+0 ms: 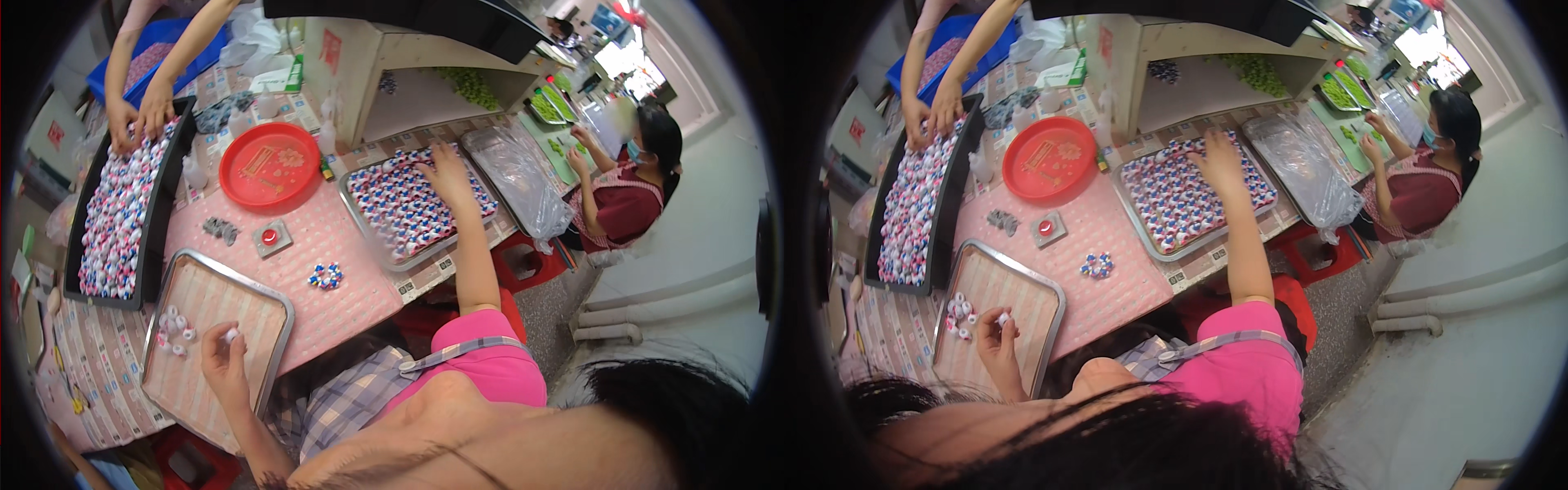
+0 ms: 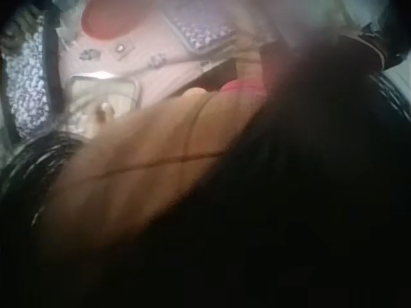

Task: The person assembles small toy components by fitting small decorative pieces into white rings by hand and placing the assembled items onto a tray.

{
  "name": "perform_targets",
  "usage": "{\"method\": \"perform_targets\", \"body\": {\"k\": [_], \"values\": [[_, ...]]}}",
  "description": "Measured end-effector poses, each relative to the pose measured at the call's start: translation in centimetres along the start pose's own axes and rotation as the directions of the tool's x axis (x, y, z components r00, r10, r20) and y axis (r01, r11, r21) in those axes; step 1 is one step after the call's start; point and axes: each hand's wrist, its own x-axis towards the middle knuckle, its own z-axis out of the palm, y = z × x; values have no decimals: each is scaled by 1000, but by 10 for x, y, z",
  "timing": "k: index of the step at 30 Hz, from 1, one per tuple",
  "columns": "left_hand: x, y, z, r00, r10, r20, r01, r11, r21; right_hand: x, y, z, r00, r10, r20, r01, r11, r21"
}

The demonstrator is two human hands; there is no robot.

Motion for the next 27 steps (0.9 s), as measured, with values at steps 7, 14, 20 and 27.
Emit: {"method": "perform_targets", "body": {"k": [7, 14, 20, 27], "values": [[4, -9, 19, 998, -49, 48, 51, 997, -54, -5, 17, -2, 988, -36, -150, 54, 991, 119], [11, -24, 43, 961, -258, 103, 274, 815, -511, -35, -140, -28, 739, -569, 361, 209, 703, 680], [11, -30, 44, 937, -310, 161, 346, 758, -553, -41, -182, -3, 501, -774, 388, 478, 621, 622], [9, -31, 45, 937, -315, 151, 343, 746, -571, -40, -191, -1, 558, -706, 435, 381, 684, 621]]}}
